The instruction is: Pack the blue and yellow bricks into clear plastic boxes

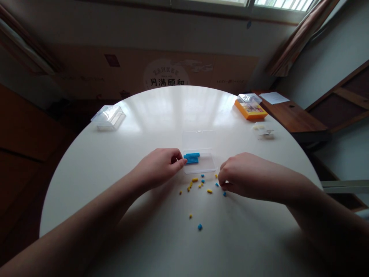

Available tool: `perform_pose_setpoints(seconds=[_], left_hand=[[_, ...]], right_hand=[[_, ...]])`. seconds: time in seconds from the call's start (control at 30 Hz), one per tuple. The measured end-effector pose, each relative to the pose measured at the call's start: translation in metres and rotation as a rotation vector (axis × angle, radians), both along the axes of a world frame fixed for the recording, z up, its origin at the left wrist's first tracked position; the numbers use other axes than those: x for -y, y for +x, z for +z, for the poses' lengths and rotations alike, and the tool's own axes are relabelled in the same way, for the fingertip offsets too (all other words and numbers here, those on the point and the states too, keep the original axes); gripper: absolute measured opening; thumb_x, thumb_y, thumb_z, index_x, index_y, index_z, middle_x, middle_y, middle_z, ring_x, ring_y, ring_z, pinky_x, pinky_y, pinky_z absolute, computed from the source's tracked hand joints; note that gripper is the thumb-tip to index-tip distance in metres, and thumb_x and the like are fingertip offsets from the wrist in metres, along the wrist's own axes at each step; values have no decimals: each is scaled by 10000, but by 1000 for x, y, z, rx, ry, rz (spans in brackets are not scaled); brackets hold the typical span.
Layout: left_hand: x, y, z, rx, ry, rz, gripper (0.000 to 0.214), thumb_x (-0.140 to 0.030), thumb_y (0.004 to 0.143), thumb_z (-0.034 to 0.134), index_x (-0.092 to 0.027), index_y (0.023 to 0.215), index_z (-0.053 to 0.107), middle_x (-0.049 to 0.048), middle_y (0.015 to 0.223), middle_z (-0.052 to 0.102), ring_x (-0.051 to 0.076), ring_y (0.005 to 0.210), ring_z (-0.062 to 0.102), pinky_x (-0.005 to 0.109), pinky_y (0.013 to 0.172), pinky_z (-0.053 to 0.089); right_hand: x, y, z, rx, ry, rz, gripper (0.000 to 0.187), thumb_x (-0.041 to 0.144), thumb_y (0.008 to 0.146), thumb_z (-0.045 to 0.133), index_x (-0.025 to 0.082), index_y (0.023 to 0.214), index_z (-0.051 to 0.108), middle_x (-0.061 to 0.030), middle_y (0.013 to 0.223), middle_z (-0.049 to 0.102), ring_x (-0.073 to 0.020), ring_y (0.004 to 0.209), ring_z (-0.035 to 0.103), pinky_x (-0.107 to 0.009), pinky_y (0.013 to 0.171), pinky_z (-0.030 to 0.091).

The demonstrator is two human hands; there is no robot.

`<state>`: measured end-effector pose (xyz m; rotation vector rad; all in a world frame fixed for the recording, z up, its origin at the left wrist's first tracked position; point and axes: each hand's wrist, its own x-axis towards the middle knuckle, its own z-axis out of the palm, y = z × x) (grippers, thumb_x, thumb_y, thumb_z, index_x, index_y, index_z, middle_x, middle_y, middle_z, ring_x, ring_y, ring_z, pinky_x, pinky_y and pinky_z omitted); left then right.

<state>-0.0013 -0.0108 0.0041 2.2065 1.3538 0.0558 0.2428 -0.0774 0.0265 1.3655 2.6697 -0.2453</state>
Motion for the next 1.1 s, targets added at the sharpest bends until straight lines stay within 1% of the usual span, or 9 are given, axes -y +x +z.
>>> perform_pose_setpoints(seconds=[0.1,0.3,0.43,0.67,0.9,1.1], left_hand=[[1,0,0,-4,-8,2,394,-562,842,442,-236,836,663,28,836,689,206,716,599,284,569,412],[0,0,-1,10,-6,4,399,-565,841,441,-235,844,664,32,831,682,202,707,597,279,548,405],[-1,1,-2,3,-18,10,398,-558,830,450,-227,842,671,36,820,681,201,701,597,284,556,416],[-1,-1,-2,6,-3,15,393,-566,833,452,-239,839,669,20,826,681,194,705,594,287,558,415],[0,-1,-2,-1,-10,11,391,-557,834,450,-237,857,673,24,829,682,197,712,598,287,568,421],[0,0,-2,2,-18,14,375,-553,838,453,-246,856,668,18,844,686,199,725,603,285,573,430]], right_hand=[[1,-5,4,27,-103,49,195,152,774,539,198,622,652,-3,638,608,-86,612,528,-199,600,295],[0,-7,8,76,-134,-4,179,160,773,541,189,630,645,-8,666,615,-85,591,484,-211,580,234],[0,-7,10,83,-194,-7,174,193,783,531,186,667,661,-18,694,621,-91,624,496,-212,602,244],[2,-7,10,76,-204,-34,179,182,774,497,180,662,637,-13,706,618,-87,629,483,-219,605,245],[-2,-5,8,82,-215,-88,188,181,754,486,208,699,664,-9,705,617,-96,640,492,-219,601,244],[-3,6,4,54,-216,-38,168,173,760,512,205,684,658,0,680,603,-81,612,465,-210,585,239]])
